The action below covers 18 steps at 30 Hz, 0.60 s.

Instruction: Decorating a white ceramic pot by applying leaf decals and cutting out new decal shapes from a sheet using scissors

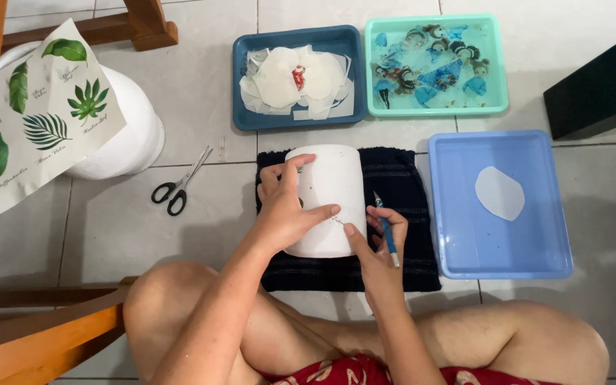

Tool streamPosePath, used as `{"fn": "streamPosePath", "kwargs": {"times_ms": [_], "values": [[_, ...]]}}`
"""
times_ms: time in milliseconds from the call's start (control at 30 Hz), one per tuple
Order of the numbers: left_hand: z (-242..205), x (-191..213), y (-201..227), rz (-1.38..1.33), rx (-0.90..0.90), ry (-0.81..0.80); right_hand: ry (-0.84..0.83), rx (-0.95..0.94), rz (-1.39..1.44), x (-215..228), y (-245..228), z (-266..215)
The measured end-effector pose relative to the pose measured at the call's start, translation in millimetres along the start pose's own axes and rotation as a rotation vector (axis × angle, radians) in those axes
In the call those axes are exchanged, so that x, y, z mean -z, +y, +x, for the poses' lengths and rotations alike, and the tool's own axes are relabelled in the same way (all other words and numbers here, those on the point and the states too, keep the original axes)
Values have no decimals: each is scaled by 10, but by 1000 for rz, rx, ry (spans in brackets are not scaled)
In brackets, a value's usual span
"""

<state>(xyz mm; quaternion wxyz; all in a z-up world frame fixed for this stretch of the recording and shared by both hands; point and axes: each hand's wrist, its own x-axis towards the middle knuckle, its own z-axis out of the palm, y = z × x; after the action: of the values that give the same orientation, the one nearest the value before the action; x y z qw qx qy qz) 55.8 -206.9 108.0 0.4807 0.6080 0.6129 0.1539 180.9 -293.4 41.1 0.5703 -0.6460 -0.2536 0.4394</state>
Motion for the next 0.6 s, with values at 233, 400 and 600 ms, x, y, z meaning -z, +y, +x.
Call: {"fn": "streamPosePath", "kwargs": {"times_ms": [233,400,600], "values": [[-8,16,6,-21,-16,6,-35,-19,39,43,50,53],[-44,29,-68,-89,-161,70,-14,9,66,35,4,18],[34,53,-228,-36,-176,199,19,219,62,134,91,2]]}}
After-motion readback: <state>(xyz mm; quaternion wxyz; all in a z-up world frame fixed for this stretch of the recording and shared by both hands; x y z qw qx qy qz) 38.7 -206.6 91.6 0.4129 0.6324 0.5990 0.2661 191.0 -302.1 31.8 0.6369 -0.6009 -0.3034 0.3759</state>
